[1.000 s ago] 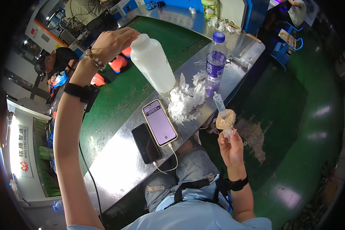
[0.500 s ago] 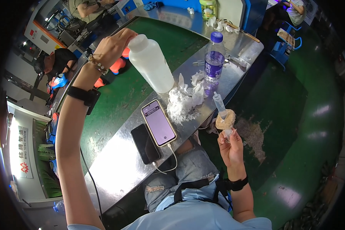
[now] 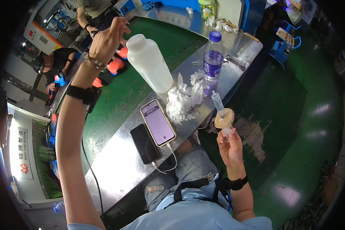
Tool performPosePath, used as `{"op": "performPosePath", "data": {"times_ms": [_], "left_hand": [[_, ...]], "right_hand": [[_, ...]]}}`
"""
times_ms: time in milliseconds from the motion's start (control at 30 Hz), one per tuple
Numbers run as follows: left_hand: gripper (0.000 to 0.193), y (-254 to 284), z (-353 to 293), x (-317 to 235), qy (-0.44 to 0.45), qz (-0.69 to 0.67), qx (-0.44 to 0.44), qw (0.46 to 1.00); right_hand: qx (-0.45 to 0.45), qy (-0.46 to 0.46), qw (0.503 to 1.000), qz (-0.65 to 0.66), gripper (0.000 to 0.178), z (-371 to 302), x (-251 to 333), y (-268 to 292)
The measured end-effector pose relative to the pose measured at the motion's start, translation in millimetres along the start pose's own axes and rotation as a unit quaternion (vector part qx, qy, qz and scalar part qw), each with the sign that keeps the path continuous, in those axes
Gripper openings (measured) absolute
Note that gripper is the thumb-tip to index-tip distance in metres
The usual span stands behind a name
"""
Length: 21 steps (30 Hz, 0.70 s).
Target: Using a syringe to apply adhesive along the edge of a shoe sole during manufacturing.
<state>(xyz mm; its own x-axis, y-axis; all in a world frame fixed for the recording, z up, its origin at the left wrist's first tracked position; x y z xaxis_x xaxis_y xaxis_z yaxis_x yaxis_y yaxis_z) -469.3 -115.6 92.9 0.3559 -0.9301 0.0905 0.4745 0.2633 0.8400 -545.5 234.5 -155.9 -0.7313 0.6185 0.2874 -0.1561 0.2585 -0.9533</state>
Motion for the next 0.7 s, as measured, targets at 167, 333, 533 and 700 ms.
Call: {"op": "performPosePath", "data": {"times_ms": [167, 333, 533, 700], "left_hand": [[0.015, 11, 4, -9, -0.077, 0.146, -0.018, 0.986], [0.016, 8, -3, -5, -0.01, 0.157, 0.074, 0.985], [0.024, 6, -4, -10, -0.005, 0.051, 0.086, 0.995], [0.019, -1, 5, -2, 0.013, -0.038, 0.097, 0.994]], "right_hand": [[0.001, 0.006, 1.0, -0.001, 0.021, -1, 0, -3], [0.0, -0.005, 1.0, -0.005, 0.022, -1, -3, -3], [0.001, -0.002, 1.0, -0.012, 0.023, -1, -2, 0], [-0.001, -0.001, 1.0, -0.005, 0.021, -2, -1, 1]]}}
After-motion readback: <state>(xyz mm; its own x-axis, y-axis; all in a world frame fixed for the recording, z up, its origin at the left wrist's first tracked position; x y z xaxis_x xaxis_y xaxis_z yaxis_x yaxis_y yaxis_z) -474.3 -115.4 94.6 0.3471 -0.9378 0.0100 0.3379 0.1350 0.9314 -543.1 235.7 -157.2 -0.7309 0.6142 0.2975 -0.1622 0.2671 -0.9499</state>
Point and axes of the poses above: each hand's wrist, its own z-axis towards the middle knuckle, its own y-axis out of the back of the hand, x = y × z, the point moved 5 cm from there along z, towards the middle knuckle, and after that the axes turned 11 degrees about z, right-handed, at the moved point
